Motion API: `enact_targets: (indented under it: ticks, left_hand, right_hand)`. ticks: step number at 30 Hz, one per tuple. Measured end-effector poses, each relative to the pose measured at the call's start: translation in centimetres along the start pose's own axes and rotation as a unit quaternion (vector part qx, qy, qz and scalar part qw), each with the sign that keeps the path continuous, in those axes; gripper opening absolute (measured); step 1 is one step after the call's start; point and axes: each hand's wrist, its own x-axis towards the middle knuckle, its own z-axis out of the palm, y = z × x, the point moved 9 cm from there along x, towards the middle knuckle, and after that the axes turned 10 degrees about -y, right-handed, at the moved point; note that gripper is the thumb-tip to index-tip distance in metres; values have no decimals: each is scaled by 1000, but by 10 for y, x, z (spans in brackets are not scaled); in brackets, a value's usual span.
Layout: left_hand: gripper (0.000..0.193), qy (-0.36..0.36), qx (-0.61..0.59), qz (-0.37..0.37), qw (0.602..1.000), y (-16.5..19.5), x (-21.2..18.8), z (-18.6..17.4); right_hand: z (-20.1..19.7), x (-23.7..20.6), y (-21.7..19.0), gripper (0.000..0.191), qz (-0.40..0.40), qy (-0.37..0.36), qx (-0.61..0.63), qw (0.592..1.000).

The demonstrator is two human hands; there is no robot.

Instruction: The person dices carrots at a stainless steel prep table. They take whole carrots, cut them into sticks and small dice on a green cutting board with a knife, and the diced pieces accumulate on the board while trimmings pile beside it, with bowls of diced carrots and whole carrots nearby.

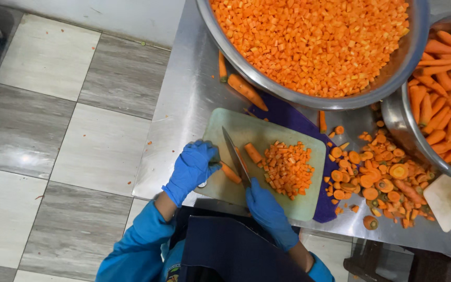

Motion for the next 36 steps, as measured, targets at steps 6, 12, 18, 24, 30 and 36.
enact_targets:
  ticks: [6, 12, 18, 24, 30, 36]
  left_hand:
    - [53, 182, -68, -11, 981, 9, -29, -40]
    - [66, 127, -41, 63, 989, 23, -33, -19]
    - [80, 92, -90, 42, 991, 7, -31, -1]
    - [73, 58, -12, 94, 994, 7, -10, -19]
    - [51, 97, 61, 174, 978, 59, 30, -32]
    - [66, -121, 3, 21, 992, 72, 89, 31]
  right_hand:
    - [-1, -13, -4, 47, -15, -76, 13, 997]
    - [-17, -30, -42, 43, -137, 30, -234, 962]
    - [18, -3, -35, 32, -31, -66, -241, 968]
    - [-16, 14, -11, 39, -25, -69, -44, 996]
    - [9, -15, -28, 38, -84, 9, -69, 994]
    - [8, -12, -44, 39, -150, 79, -81, 982]
